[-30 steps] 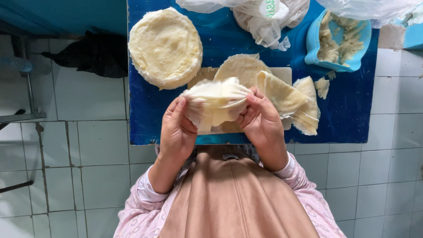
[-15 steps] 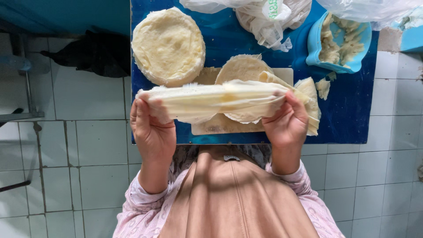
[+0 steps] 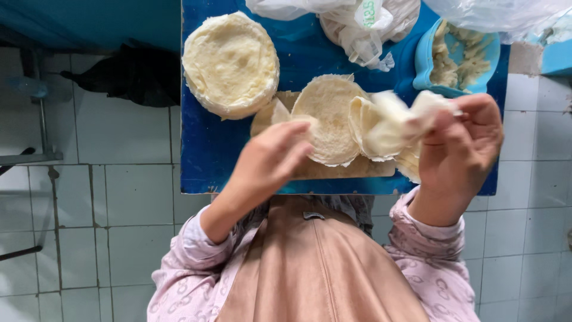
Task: The person peels thin round pastry sheets one at a time from a stack of spring roll wrappers, working each sheet loose with the fingertips and placing the separated sheets onto a growing pile on the blue table beside the cutting board.
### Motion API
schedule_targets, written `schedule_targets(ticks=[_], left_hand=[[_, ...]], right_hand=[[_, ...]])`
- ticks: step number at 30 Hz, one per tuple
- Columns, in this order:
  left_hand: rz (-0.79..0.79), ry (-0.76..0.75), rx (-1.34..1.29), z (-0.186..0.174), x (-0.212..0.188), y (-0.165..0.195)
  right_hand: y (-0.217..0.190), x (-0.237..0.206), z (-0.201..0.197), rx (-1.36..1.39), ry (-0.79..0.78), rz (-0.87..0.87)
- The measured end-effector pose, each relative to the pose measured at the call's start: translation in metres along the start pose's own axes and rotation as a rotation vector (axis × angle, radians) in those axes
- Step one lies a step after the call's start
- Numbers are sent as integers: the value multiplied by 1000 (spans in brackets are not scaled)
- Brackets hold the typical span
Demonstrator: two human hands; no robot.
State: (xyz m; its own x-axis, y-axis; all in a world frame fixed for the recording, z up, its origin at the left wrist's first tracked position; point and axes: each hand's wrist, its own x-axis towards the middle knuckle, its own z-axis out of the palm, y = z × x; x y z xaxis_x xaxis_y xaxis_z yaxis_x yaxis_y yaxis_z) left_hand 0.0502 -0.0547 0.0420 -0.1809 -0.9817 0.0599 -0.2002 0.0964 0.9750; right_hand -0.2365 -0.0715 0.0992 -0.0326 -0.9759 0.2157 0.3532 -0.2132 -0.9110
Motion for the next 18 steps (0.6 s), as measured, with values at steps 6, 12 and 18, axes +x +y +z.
schedule_targets(ticks=[6, 12, 18], left_hand=[[39, -243, -656, -12, 19, -8], [-44, -56, -973, -47, 19, -44], [-14, 217, -661, -76, 27, -48]], right_hand=[[-17, 36, 54, -105, -504, 285], [48, 112, 96, -423, -620, 396], [81, 132, 115, -348, -620, 538]])
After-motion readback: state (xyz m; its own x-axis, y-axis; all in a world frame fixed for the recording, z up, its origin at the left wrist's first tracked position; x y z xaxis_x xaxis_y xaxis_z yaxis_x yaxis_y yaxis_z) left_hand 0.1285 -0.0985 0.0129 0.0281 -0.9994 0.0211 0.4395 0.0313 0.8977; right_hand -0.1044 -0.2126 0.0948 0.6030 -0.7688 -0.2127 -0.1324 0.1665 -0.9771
